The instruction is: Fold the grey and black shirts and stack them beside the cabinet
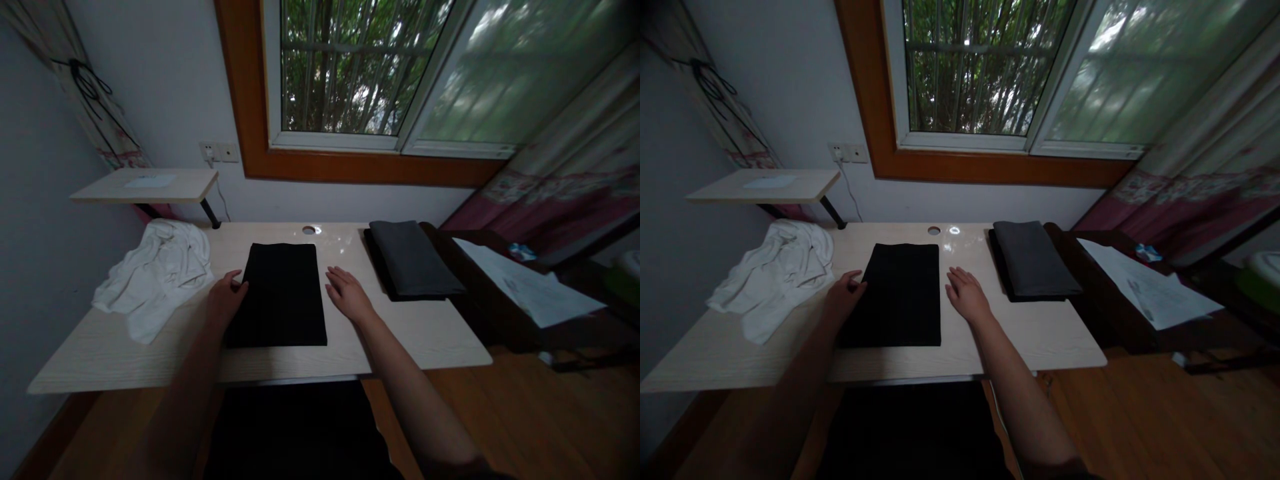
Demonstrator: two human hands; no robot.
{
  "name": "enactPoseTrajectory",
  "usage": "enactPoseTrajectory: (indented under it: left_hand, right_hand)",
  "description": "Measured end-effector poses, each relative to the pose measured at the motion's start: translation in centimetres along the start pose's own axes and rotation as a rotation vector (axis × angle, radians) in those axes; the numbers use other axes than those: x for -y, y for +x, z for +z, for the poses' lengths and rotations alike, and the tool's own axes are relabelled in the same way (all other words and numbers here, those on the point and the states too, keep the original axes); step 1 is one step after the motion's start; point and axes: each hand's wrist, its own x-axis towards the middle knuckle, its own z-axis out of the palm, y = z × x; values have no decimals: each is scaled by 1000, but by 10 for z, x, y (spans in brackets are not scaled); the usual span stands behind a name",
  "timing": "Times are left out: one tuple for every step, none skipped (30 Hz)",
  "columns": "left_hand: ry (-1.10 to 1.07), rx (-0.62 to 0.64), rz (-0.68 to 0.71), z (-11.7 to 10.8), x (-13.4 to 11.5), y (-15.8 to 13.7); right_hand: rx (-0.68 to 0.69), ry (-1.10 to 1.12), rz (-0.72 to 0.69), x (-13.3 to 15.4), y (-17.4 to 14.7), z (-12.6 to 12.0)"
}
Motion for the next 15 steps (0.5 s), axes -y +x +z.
enactPoseTrajectory:
  left_hand:
    - [-6, 3, -3, 0, 0, 0]
    - [-12, 5, -6, 0, 0, 0]
    - [-18, 6, -9, -1, 0, 0]
    - [-24, 9, -14, -1, -1, -1]
    - [-27, 14, -19, -1, -1, -1]
    - [-27, 16, -23, -1, -1, -1]
    - [-27, 16, -25, -2, -1, -1]
    - [-28, 16, -23, -2, -1, 0]
    - [-31, 17, -19, -1, -1, 0]
    - [-32, 15, -16, -1, 0, 0]
    - [-33, 13, -14, -1, 0, 0]
    - [-33, 12, -13, -1, 0, 0]
    - [-32, 15, -11, 0, 1, 0]
    - [-30, 16, -9, 0, 1, 0]
    - [-28, 16, -7, 0, 1, 0]
  right_hand:
    - [3, -1, 1, 0, 0, 0]
    - [7, -4, 2, 1, 0, 0]
    - [10, -6, 5, 1, 0, -1]
    - [13, -9, 7, 2, 0, -2]
    - [15, -11, 9, 3, 0, -2]
    - [17, -12, 11, 4, 0, -3]
    - [18, -10, 13, 4, 0, -4]
    - [19, -8, 15, 5, 0, -4]
    - [20, -5, 16, 5, 0, -4]
    - [20, -4, 16, 5, 0, -4]
    - [20, -5, 15, 5, 0, -4]
    - [20, -7, 15, 4, 0, -4]
    - [21, -9, 14, 4, 0, -4]
    - [22, -11, 13, 4, 0, -4]
    - [25, -12, 12, 3, 0, -4]
